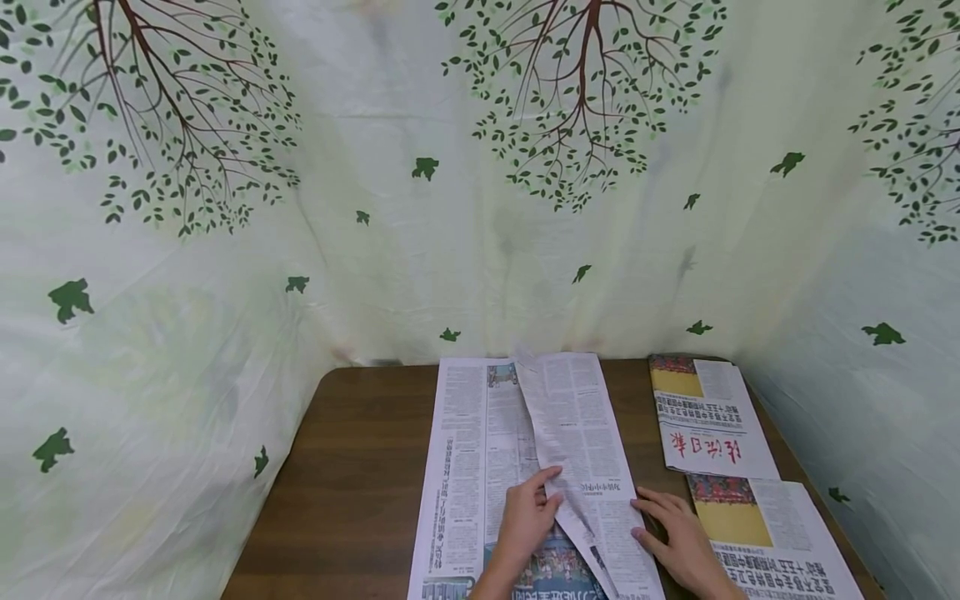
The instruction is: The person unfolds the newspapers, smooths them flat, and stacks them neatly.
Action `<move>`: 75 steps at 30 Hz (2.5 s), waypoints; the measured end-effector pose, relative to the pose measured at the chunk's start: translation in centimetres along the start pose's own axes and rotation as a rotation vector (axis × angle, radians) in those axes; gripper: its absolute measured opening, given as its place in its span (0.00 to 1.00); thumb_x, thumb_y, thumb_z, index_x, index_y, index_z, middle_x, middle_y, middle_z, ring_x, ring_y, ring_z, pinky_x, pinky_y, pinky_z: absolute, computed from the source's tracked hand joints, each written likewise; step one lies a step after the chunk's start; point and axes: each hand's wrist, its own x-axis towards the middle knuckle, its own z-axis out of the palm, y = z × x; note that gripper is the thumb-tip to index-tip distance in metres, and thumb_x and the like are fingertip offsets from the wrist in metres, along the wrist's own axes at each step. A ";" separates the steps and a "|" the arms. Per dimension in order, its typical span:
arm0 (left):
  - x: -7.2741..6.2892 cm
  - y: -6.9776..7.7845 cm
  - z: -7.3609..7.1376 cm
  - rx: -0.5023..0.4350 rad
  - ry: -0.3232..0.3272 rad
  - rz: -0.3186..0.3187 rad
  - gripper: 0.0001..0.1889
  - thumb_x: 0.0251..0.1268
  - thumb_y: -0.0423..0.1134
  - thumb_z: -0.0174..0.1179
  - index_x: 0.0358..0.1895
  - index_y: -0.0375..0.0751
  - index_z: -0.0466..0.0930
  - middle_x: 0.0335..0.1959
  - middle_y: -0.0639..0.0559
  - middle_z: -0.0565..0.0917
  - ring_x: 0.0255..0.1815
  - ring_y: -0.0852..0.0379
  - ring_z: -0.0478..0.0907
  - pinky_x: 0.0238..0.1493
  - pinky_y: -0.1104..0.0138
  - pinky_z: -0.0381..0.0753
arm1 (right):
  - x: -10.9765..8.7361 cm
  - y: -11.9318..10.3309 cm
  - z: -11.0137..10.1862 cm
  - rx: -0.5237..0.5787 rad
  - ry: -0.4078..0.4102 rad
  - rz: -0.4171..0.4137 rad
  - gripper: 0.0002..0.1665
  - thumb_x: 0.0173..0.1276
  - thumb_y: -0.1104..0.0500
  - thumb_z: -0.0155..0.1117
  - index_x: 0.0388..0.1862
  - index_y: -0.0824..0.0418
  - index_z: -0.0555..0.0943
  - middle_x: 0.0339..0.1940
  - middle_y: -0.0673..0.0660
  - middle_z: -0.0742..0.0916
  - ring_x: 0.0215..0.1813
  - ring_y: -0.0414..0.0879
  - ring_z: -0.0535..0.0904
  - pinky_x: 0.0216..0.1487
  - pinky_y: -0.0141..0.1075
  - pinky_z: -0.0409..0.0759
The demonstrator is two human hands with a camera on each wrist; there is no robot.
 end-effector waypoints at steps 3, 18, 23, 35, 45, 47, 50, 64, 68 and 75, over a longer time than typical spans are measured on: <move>-0.2 0.0 -0.7 -0.011 0.012 -0.010 0.25 0.64 0.32 0.69 0.65 0.48 0.82 0.42 0.39 0.91 0.32 0.65 0.89 0.26 0.73 0.82 | 0.2 0.1 -0.1 -0.009 -0.001 -0.011 0.28 0.64 0.47 0.76 0.61 0.55 0.85 0.67 0.55 0.83 0.68 0.62 0.75 0.63 0.62 0.73; -0.6 -0.2 -5.5 -0.161 -0.064 -0.032 0.30 0.62 0.34 0.72 0.69 0.43 0.78 0.34 0.43 0.89 0.31 0.63 0.86 0.33 0.74 0.83 | 0.4 0.2 -0.1 -0.040 0.004 -0.034 0.27 0.62 0.47 0.77 0.59 0.53 0.86 0.69 0.54 0.82 0.66 0.59 0.75 0.61 0.61 0.75; -0.8 -0.1 -7.3 -0.212 -0.097 -0.053 0.30 0.64 0.32 0.70 0.71 0.45 0.76 0.47 0.39 0.86 0.41 0.56 0.88 0.38 0.73 0.84 | 0.3 0.1 -0.1 -0.040 -0.020 -0.010 0.28 0.63 0.48 0.77 0.61 0.53 0.84 0.69 0.53 0.82 0.68 0.59 0.74 0.63 0.61 0.74; -1.5 -1.6 -11.0 -0.183 -0.029 -0.058 0.24 0.68 0.32 0.66 0.67 0.43 0.78 0.36 0.39 0.89 0.35 0.61 0.86 0.32 0.71 0.82 | -0.2 0.0 -0.2 -0.025 -0.047 -0.032 0.27 0.67 0.51 0.73 0.64 0.53 0.83 0.72 0.52 0.81 0.70 0.61 0.73 0.63 0.63 0.72; -2.3 -2.8 -14.6 -0.315 -0.082 -0.144 0.30 0.68 0.35 0.68 0.73 0.38 0.71 0.57 0.29 0.83 0.39 0.56 0.88 0.36 0.65 0.87 | -0.1 -0.2 -0.1 -0.013 -0.045 -0.055 0.27 0.68 0.46 0.72 0.64 0.53 0.84 0.69 0.52 0.83 0.69 0.62 0.74 0.63 0.63 0.73; -2.4 -2.9 -15.7 -0.290 -0.133 -0.151 0.33 0.68 0.35 0.68 0.75 0.38 0.68 0.52 0.28 0.85 0.41 0.55 0.88 0.38 0.65 0.88 | -0.1 -0.2 0.0 -0.017 -0.044 -0.055 0.28 0.67 0.45 0.72 0.63 0.53 0.84 0.68 0.52 0.83 0.69 0.62 0.74 0.63 0.63 0.73; -2.6 -2.9 -17.3 -0.242 -0.190 -0.118 0.37 0.67 0.34 0.69 0.77 0.36 0.64 0.53 0.26 0.84 0.43 0.56 0.88 0.39 0.65 0.87 | 0.0 -0.1 0.0 -0.029 -0.048 -0.051 0.28 0.66 0.44 0.73 0.62 0.53 0.84 0.68 0.52 0.83 0.68 0.61 0.75 0.62 0.63 0.74; -4.4 -4.3 -22.2 -0.124 -0.229 -0.028 0.42 0.64 0.33 0.71 0.79 0.35 0.59 0.56 0.22 0.81 0.44 0.59 0.87 0.39 0.64 0.88 | 0.5 -0.3 0.1 -0.048 -0.108 -0.005 0.29 0.65 0.45 0.74 0.64 0.51 0.83 0.70 0.51 0.82 0.71 0.62 0.72 0.66 0.64 0.71; -5.1 -4.7 -23.1 -0.078 -0.218 -0.017 0.44 0.62 0.34 0.73 0.79 0.36 0.60 0.66 0.23 0.72 0.49 0.56 0.87 0.41 0.65 0.88 | 0.6 -0.2 0.1 -0.036 -0.114 -0.004 0.29 0.66 0.44 0.73 0.64 0.51 0.83 0.70 0.51 0.82 0.71 0.61 0.72 0.65 0.64 0.71; -5.5 -5.8 -24.5 -0.020 -0.217 -0.044 0.46 0.59 0.33 0.75 0.80 0.38 0.59 0.72 0.27 0.66 0.48 0.56 0.87 0.41 0.67 0.88 | 0.5 0.3 -0.5 -0.045 -0.106 -0.010 0.30 0.67 0.39 0.71 0.63 0.51 0.84 0.69 0.51 0.82 0.69 0.60 0.73 0.64 0.62 0.73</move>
